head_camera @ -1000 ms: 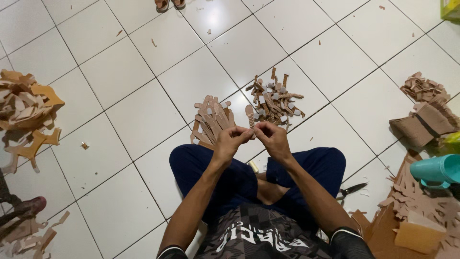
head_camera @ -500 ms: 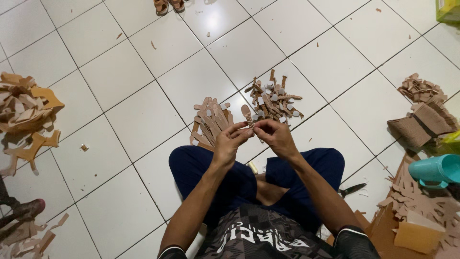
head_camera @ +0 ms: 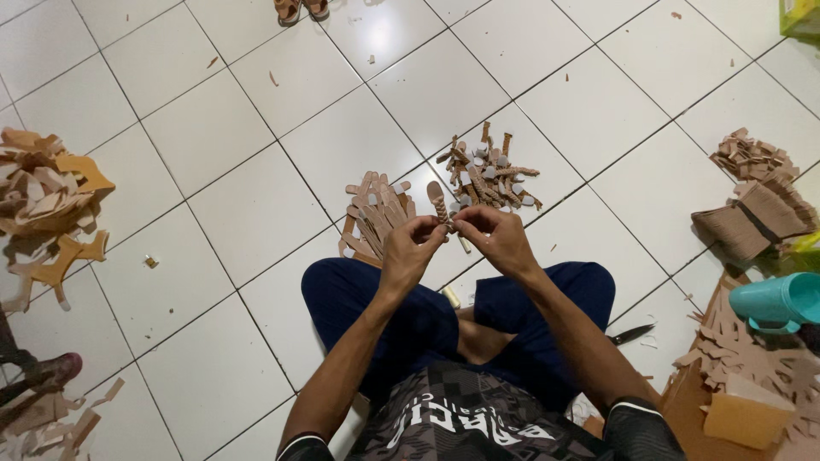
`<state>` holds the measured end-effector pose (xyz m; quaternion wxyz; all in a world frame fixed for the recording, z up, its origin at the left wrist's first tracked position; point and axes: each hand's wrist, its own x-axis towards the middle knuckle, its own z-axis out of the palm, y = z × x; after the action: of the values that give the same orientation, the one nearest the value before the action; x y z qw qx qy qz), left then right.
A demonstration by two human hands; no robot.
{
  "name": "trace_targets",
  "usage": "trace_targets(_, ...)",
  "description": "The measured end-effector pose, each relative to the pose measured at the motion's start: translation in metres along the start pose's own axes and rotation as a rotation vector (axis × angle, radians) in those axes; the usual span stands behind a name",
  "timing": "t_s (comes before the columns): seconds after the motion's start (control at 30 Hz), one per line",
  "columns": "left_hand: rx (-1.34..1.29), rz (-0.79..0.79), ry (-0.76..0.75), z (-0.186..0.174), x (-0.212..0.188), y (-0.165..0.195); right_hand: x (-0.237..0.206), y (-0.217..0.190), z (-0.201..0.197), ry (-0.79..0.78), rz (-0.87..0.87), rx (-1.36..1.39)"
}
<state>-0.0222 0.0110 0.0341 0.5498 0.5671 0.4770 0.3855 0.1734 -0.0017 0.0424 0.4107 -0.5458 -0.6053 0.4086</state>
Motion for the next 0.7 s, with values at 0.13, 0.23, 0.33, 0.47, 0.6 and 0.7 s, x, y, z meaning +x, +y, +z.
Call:
trace_targets(0.13,0.091,0.089,0.053,0.002,-0.003,-0.002,0.007,0.004,-0.003,-0.07,-0.051,-0.27)
trace_targets(0.23,0.311,0.284,0.186,0.012,-0.003,-0.005,0.008,0.011,0.005,-0.109,0.162,-0.052)
trace_targets(0.33,0.233,0.192,0.238,0.018,0.001,-0.008,0.004,0.016,0.017,-0.006,0.261,0.185)
trace_targets(0.47,-0.213,-0.091,0.081,0.012,0.014,-0.015,-0.002,0.015,0.029,0.143,0.103,0.384)
trace_targets(0.6,-0.332,-0.146,0.04,0.009,0.014,-0.022,-0.007,0.012,0.035,0.204,0.135,0.4)
trace_targets(0.7,-0.408,-0.158,0.011,0.006,0.015,-0.025,-0.006,0.011,0.035,0.235,0.149,0.417)
